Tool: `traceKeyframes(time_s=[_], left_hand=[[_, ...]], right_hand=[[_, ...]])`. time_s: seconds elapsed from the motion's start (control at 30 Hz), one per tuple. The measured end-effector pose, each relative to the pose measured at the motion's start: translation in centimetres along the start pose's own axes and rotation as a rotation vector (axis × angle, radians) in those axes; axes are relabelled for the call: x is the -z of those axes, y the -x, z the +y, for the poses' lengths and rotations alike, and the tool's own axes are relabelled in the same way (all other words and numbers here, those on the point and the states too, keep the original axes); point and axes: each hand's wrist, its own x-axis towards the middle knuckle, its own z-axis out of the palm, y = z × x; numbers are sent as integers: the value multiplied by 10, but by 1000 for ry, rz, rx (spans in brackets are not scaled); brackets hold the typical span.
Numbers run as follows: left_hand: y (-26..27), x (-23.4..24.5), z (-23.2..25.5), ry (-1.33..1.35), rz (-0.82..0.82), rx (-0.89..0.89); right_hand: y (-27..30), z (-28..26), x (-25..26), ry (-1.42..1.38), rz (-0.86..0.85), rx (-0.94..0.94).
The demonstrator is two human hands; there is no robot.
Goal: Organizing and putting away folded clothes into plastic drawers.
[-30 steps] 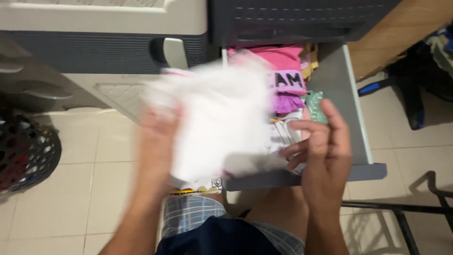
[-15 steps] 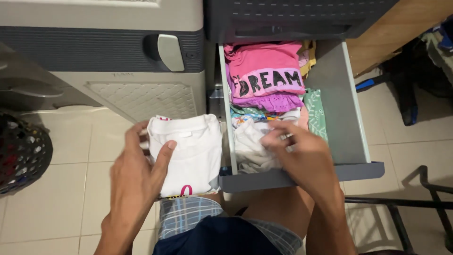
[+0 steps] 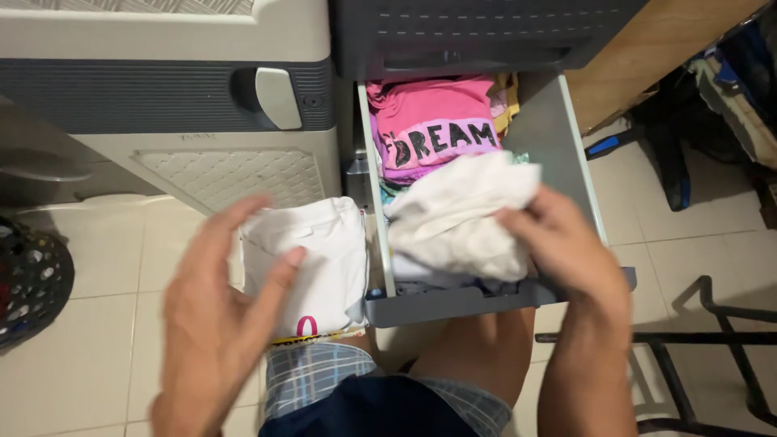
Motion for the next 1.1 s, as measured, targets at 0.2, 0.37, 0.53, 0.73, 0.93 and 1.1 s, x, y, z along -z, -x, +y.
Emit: traceKeyframes(time_s=[0.2, 0.37, 0.53, 0.73, 0.93, 1.1], left_hand=[[7, -51, 36, 666, -204, -273], [-5, -85, 72, 709, -414, -337], [-11, -103, 97, 873, -435, -258], [-5, -116, 102, 1302, -564, -121], [-7, -125, 102, 1792, -1038, 422], [1, -145, 90, 1909, -1069, 429]], right_hand=[[20, 2, 6, -794, 113, 277], [38, 13, -2, -1059, 90, 236], [76, 3, -18, -1068, 179, 229], [90, -24, -41, -957, 238, 498], [93, -13, -31, -154, 565, 593], [110, -38, -51, 673, 1152, 700]])
